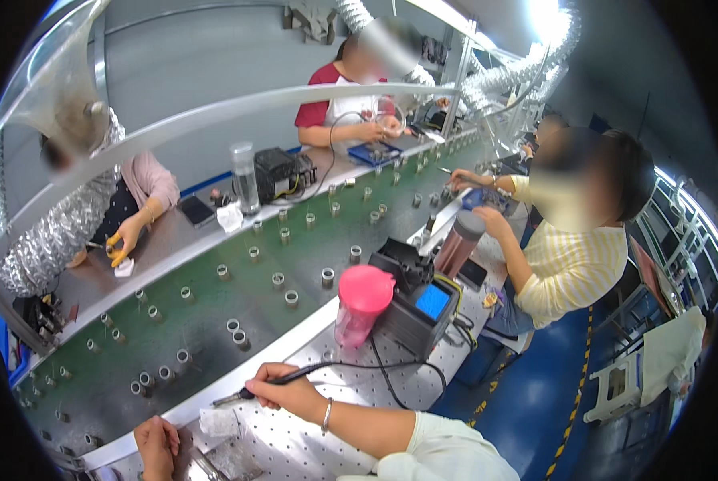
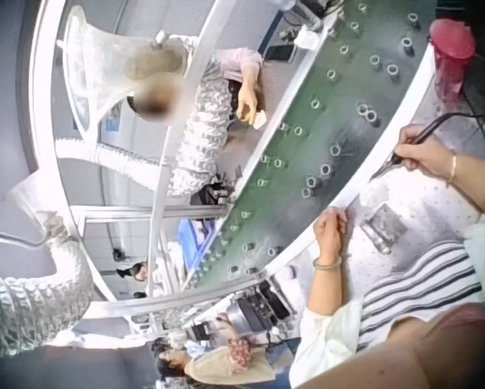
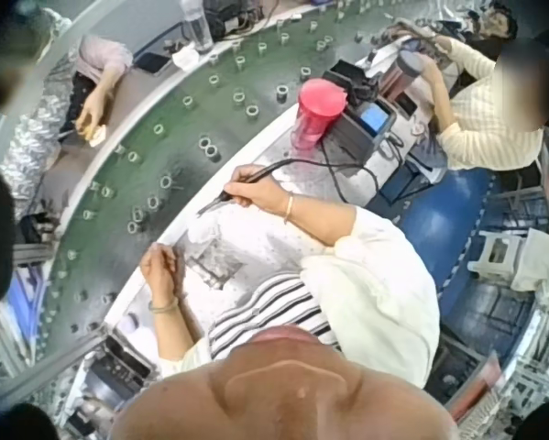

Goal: The person uses a soldering iron to apply solder to small cylindrical metal components held in a fixture. They repeatedly pick up components from a green workbench, solder them, and place them back down. The camera angle frequently shifts upward, obscuring the workspace.

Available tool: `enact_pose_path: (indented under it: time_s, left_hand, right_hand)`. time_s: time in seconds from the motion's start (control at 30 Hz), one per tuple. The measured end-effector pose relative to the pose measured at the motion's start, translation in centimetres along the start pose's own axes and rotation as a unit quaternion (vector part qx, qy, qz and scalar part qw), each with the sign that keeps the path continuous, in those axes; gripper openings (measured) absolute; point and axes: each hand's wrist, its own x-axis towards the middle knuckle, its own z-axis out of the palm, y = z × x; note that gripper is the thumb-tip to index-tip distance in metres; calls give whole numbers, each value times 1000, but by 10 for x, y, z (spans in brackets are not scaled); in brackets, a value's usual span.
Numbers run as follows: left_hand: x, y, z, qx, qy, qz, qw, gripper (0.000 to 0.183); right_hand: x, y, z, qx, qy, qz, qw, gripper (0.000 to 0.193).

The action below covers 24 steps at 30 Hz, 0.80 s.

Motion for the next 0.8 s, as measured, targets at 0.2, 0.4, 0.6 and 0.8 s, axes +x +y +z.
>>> enact_pose_path:
  time_s: [0.2, 0.4, 0.6, 0.8]
  left_hand:
    - [1, 20, 12, -24, -18, -12, 999, 36]
    - [11, -12, -1, -11, 4, 19, 1000, 42]
    - [10, -23, -11, 41, 13, -16, 999, 39]
    - [9, -17, -10, -24, -9, -7, 1000, 25]
  right_hand:
    - [-2, -2, 0, 9, 8, -4, 1000, 17]
    - [0, -6, 1, -16, 4, -10, 1000, 19]
    - [5, -2, 4, -19, 54, -8, 998, 11]
    - [-1, -3, 7, 54, 83, -104, 990, 15]
